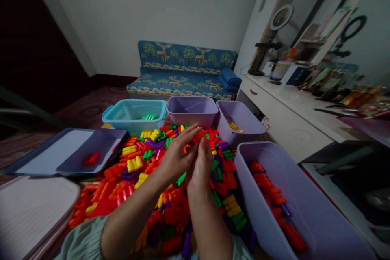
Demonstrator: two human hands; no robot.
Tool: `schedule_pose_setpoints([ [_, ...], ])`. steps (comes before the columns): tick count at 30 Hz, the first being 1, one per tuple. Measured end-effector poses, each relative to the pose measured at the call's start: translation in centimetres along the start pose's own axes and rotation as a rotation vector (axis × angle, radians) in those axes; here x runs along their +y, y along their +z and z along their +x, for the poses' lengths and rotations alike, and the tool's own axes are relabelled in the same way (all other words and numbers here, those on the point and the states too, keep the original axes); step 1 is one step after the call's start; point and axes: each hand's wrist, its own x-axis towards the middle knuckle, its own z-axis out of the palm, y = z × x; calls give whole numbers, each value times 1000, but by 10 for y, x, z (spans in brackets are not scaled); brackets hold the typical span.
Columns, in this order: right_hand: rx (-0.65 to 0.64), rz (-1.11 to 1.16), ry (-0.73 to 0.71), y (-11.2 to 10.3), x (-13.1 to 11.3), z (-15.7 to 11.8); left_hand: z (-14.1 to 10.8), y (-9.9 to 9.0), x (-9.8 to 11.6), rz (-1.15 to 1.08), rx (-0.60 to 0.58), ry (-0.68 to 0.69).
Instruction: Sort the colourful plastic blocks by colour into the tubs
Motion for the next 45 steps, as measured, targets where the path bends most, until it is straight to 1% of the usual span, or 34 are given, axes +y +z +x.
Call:
schedule_pose_setpoints([
  [2, -33, -27, 13, -4, 4, 5, 3, 2, -7, -43, -29, -30],
  [3, -31, -13, 41, -5, 7, 8, 5, 0, -11, -76, -37, -66],
  [5, 7, 82, 137, -8, 13, 13, 10, -9, -22, -180, -25, -188],
  [7, 69, 217, 233, -10, 18, 18, 15, -24, -34, -340, 61, -349],
  [10, 125, 349, 270, -13, 24, 20, 20, -50, -53, -657, 275, -612],
  [11, 136, 362, 264, -14, 26, 21, 20, -59, -58, -769, 307, -686],
  [13, 130, 347, 251, -16, 28, 21, 19, -70, -68, -941, 310, -777],
  [15, 107, 311, 245, -16, 28, 21, 17, -75, -74, -1025, 279, -806],
  [17, 103, 309, 235, -16, 22, 21, 16, -74, -77, -1041, 252, -823],
  [20, 155, 404, 176, -19, 1, 22, 18, -70, -77, -1034, 221, -840],
  [21, 174, 436, 125, -21, -9, 23, 20, -69, -76, -1036, 210, -835],
  [23, 203, 458, -23, -29, -29, 26, 27, -67, -75, -1038, 174, -825],
  [26, 257, 415, -230, -45, -54, 33, 40, -59, -75, -1044, 67, -816],
  [28, 325, 413, -298, -56, -65, 38, 48, -51, -76, -1052, -16, -833],
  [30, 393, 444, -332, -66, -72, 42, 54, -42, -79, -1056, -73, -873],
  [34, 458, 489, -374, -83, -81, 45, 58, -27, -88, -1053, -100, -931],
  [36, 454, 492, -395, -89, -84, 44, 59, -23, -91, -1052, -112, -943],
  [38, 422, 460, -410, -90, -83, 44, 61, -20, -93, -1046, -119, -959],
  [40, 375, 378, -416, -85, -80, 43, 62, -17, -93, -1023, -114, -974],
  [42, 335, 273, -389, -74, -73, 42, 62, -17, -91, -962, -87, -979],
  [44, 275, 166, -307, -61, -64, 39, 59, -20, -86, -861, -45, -963],
  [45, 225, 101, -253, -54, -60, 37, 57, -23, -81, -799, -24, -937],
])
